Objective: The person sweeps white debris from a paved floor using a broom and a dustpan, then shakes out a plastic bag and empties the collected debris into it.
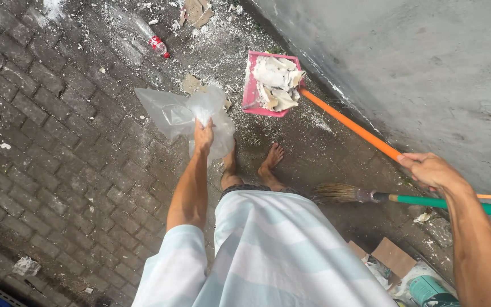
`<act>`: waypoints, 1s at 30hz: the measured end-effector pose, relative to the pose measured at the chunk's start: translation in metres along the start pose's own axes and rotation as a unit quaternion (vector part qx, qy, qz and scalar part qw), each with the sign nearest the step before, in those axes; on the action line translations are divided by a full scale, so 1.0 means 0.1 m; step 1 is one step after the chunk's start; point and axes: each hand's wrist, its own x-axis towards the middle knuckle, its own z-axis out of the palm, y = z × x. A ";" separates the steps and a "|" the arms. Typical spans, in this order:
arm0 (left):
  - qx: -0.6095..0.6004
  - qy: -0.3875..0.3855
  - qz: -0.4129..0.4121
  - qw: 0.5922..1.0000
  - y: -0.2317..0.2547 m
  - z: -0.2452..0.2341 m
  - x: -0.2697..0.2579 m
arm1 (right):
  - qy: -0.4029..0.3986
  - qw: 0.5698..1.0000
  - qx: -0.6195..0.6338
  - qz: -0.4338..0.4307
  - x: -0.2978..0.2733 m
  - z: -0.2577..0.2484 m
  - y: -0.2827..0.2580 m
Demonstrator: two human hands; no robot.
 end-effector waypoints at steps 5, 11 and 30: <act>-0.134 0.027 0.091 0.986 0.33 -0.04 0.60 | -0.040 0.993 0.113 -0.014 -0.48 0.43 -0.47; -0.177 0.070 0.119 0.974 0.84 -0.59 1.17 | -0.082 0.992 0.096 -0.005 -0.72 0.89 -0.46; -0.056 -0.082 0.110 0.989 0.84 -0.63 0.91 | -0.010 0.975 -0.176 -0.132 -1.12 1.25 -1.43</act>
